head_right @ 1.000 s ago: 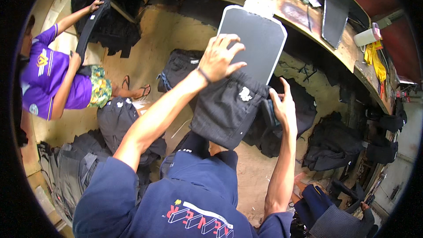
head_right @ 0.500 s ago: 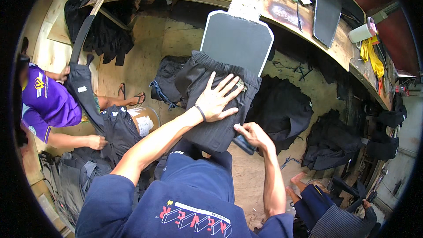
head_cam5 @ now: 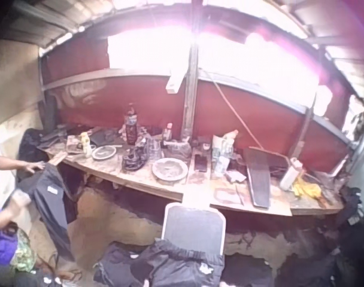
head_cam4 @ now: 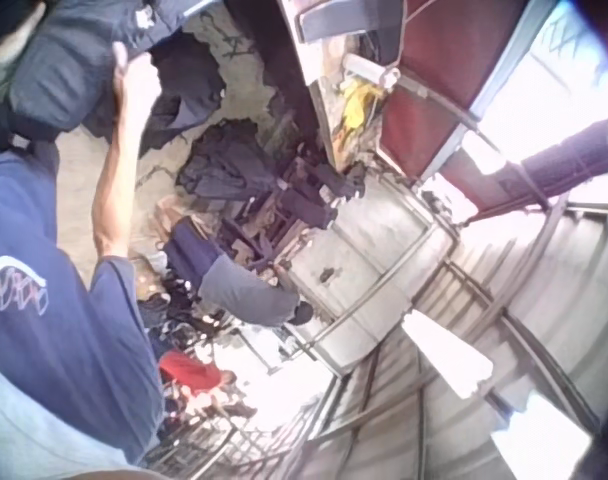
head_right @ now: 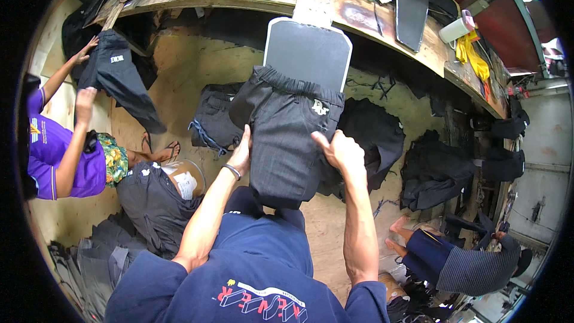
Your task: The person irons black shorts on a small ironing board using a handheld iron. They repeatedly flip and reposition the shorts to smooth different areas, then fold and set them aside.
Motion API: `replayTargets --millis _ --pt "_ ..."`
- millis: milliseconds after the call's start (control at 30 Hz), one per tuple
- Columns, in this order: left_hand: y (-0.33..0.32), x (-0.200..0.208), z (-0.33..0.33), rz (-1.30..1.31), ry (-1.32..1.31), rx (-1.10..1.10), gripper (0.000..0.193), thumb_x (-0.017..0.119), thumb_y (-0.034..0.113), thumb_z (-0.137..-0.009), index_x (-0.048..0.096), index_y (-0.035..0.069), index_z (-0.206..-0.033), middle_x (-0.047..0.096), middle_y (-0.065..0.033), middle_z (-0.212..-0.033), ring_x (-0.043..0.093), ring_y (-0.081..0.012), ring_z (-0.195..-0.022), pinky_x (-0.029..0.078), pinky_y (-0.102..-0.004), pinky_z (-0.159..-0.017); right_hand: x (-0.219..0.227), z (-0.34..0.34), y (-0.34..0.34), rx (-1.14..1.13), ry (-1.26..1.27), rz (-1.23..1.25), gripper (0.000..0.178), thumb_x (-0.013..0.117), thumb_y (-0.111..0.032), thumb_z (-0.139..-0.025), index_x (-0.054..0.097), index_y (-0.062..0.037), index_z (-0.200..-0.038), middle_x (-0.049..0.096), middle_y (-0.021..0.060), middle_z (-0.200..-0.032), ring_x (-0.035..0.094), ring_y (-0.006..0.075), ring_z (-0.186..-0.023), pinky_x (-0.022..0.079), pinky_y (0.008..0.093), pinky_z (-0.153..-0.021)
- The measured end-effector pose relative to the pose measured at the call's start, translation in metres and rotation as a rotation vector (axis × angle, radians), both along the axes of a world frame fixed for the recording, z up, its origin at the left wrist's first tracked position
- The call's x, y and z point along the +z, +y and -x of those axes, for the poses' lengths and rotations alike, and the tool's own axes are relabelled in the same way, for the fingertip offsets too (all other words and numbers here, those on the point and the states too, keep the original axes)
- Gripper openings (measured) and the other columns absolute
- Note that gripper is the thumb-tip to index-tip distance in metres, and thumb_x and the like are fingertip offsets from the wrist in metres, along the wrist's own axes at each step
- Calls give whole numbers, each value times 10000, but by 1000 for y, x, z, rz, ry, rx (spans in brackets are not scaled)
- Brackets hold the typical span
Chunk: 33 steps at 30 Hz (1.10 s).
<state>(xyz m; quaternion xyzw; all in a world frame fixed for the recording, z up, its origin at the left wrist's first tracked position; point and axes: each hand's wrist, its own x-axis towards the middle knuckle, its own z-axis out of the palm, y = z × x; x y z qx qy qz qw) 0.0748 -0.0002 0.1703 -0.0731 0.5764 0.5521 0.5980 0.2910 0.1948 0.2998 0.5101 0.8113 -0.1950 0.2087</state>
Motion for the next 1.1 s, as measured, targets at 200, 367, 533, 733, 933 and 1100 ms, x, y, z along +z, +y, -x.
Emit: replayTargets --millis 200,367,533,733,933,1100 --pt "-40 -4 -56 -298 -243 -23 970 490 775 -1048 440 9 -1640 583 -192 -1584 602 -289 -1419 467 -445 -1224 -20 -16 -18 71 -19 -47 868 640 -774 -969 738 86 -1040 775 308 -1023 775 452 -997 609 515 -869" --pt "-63 3 -50 -214 -48 -149 723 682 501 -1090 541 -43 -1544 675 -149 -1456 676 -250 -1288 524 -416 -1153 -30 -65 -45 -180 364 334 494 674 -457 -1088 741 28 -1160 775 251 -982 754 252 -900 553 426 -837" --pt "-37 -3 -35 -63 165 -152 779 706 578 -1054 642 -108 -1417 719 -110 -1378 645 -198 -1275 495 -369 -1125 -31 -67 -41 -37 434 204 427 687 -404 -1080 736 14 -1150 777 232 -994 751 349 -850 567 436 -813" --pt "-10 1 -32 105 421 -159 808 569 679 -1088 725 -95 -1260 753 -116 -1240 647 -163 -1178 477 -323 -1067 -52 -50 -21 199 623 -226 250 779 -292 -1002 744 -54 -1069 744 152 -917 720 354 -789 576 406 -743" --pt "57 -5 14 279 475 -332 800 470 667 -1126 712 -93 -1181 763 -261 -1050 701 -267 -1056 521 -408 -989 -96 -33 6 116 718 -432 157 790 -194 -983 706 -61 -973 683 120 -834 689 328 -727 541 414 -652" --pt "79 -7 17 26 773 -87 735 474 603 -1148 702 -88 -1249 780 -269 -1148 717 -276 -1141 513 -403 -1019 -102 -20 19 -6 761 -361 176 776 -213 -1001 701 -66 -938 643 143 -760 660 353 -669 515 427 -618"
